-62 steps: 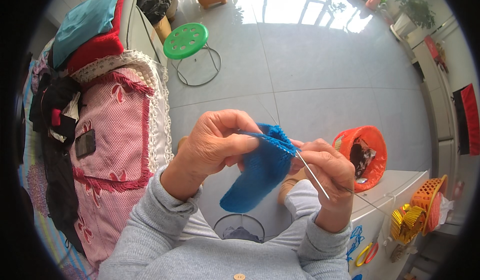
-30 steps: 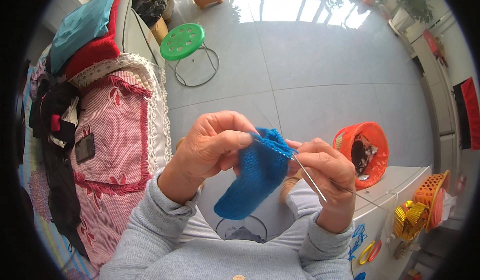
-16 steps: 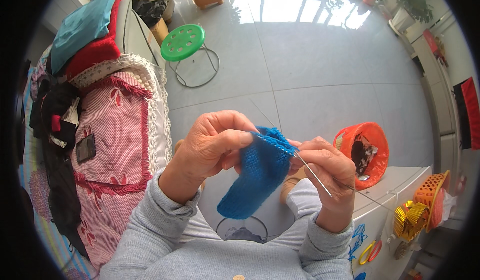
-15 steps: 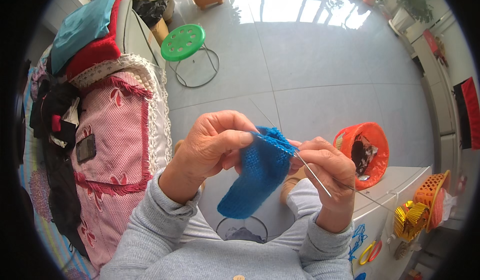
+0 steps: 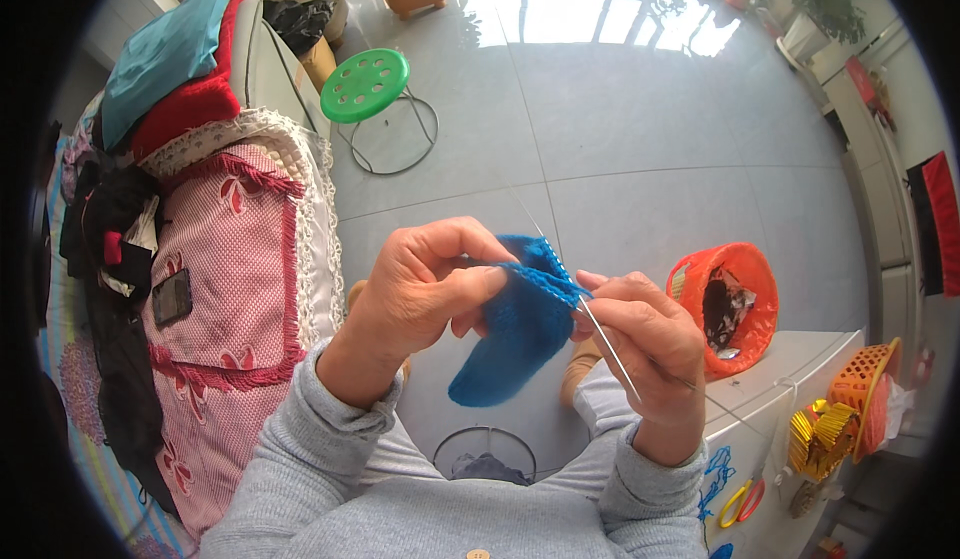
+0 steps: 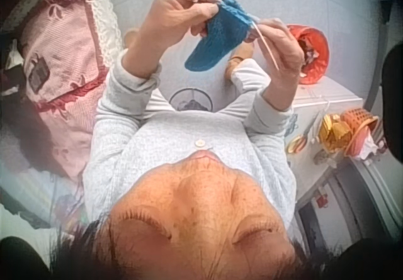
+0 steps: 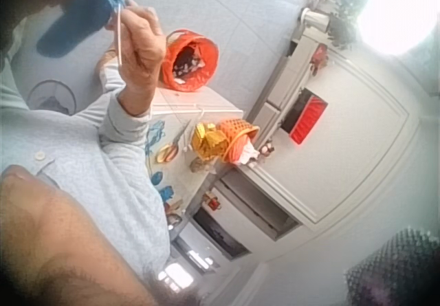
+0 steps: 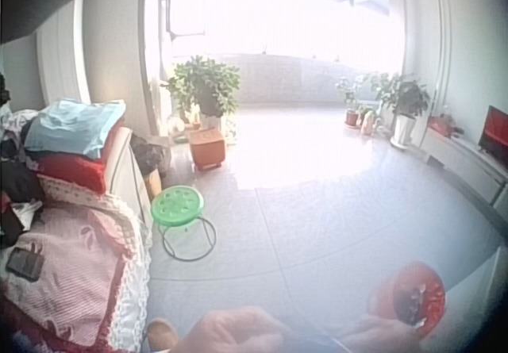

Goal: The person knits a blue fabric using two metal needles and blue yarn. They hold the needles and yarn, repeatedly forming stitches and pulling the yarn through loops to extend the knitted piece.

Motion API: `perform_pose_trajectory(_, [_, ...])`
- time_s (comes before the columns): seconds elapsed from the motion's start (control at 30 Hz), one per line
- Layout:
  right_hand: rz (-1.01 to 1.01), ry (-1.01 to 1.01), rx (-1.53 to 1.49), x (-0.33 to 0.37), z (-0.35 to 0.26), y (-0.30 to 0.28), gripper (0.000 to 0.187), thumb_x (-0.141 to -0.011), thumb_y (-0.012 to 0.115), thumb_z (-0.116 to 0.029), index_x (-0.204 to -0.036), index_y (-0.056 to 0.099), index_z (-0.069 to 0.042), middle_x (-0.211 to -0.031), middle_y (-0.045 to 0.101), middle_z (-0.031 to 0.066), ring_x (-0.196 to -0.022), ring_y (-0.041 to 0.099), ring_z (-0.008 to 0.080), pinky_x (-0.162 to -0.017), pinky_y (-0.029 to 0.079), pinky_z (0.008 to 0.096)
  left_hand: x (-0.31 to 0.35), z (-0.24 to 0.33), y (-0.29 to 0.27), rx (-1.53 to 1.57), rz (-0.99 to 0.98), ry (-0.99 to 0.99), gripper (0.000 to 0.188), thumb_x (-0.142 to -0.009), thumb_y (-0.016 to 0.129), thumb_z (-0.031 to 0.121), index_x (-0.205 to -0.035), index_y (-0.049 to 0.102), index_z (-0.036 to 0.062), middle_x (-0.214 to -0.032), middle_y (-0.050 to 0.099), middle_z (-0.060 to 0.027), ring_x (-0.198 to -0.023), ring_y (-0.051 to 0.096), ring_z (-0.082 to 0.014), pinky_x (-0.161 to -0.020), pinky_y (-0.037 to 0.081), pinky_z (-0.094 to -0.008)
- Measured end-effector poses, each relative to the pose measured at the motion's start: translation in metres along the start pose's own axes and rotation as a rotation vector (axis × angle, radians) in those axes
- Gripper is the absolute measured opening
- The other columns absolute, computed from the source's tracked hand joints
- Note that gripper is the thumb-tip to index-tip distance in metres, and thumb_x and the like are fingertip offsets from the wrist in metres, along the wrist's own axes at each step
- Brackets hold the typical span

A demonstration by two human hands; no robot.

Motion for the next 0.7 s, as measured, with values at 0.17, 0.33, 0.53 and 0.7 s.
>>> perform_pose_trajectory(0.17, [0.039,-0.171,0.222,0.001,-0.005,0.006,0.012,-0.082,0.062,0.006,-0.093,0.065,0.004,-0.080,0.065,0.0109,-0.079,0.063,0.0205,-0.095,0.049,0.0497,0.001,0.006,0.001,-0.110,0.081,0.091,0.014,-0.087,0.065,0.006,-0.097,0.063,-0.0034,-0.071,0.063,-0.0026,-0.058,0.059,-0.0039,-0.050,0.050,-0.0172])
perform_pose_trajectory(0.33, [0.107,-0.175,0.107,0.001,-0.001,0.003,0.008,-0.085,0.062,0.000,-0.092,0.065,0.004,-0.080,0.065,0.0105,-0.076,0.063,0.0200,-0.093,0.050,0.0511,-0.001,-0.001,0.001,0.053,0.042,0.013,0.011,-0.084,0.064,-0.002,-0.095,0.061,-0.0032,-0.077,0.061,-0.0049,-0.052,0.053,-0.0050,-0.047,0.050,-0.0196])
perform_pose_trajectory(0.53, [0.098,-0.067,-0.033,0.004,0.006,-0.003,0.011,-0.086,0.060,-0.001,-0.093,0.065,0.005,-0.081,0.064,0.0123,-0.079,0.062,0.0207,-0.092,0.049,0.0503,-0.003,-0.005,0.004,0.322,-0.063,-0.021,0.014,-0.089,0.063,0.005,-0.096,0.059,-0.0057,-0.070,0.062,-0.0063,-0.052,0.057,-0.0076,-0.048,0.052,-0.0221])
perform_pose_trajectory(0.7, [0.055,-0.072,-0.115,0.004,0.005,-0.003,0.013,-0.086,0.058,0.000,-0.094,0.066,0.006,-0.083,0.064,0.0135,-0.081,0.061,0.0214,-0.093,0.048,0.0507,-0.002,-0.005,0.004,0.324,-0.078,-0.034,0.014,-0.089,0.063,0.005,-0.097,0.059,-0.0061,-0.070,0.061,-0.0066,-0.052,0.057,-0.0078,-0.048,0.053,-0.0233])
Point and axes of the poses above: each hand's wrist, its own x-axis away from the middle knuckle, its own y-axis out of the palm, z = x × y, the point moved 7 cm from there along -x, towards the middle knuckle
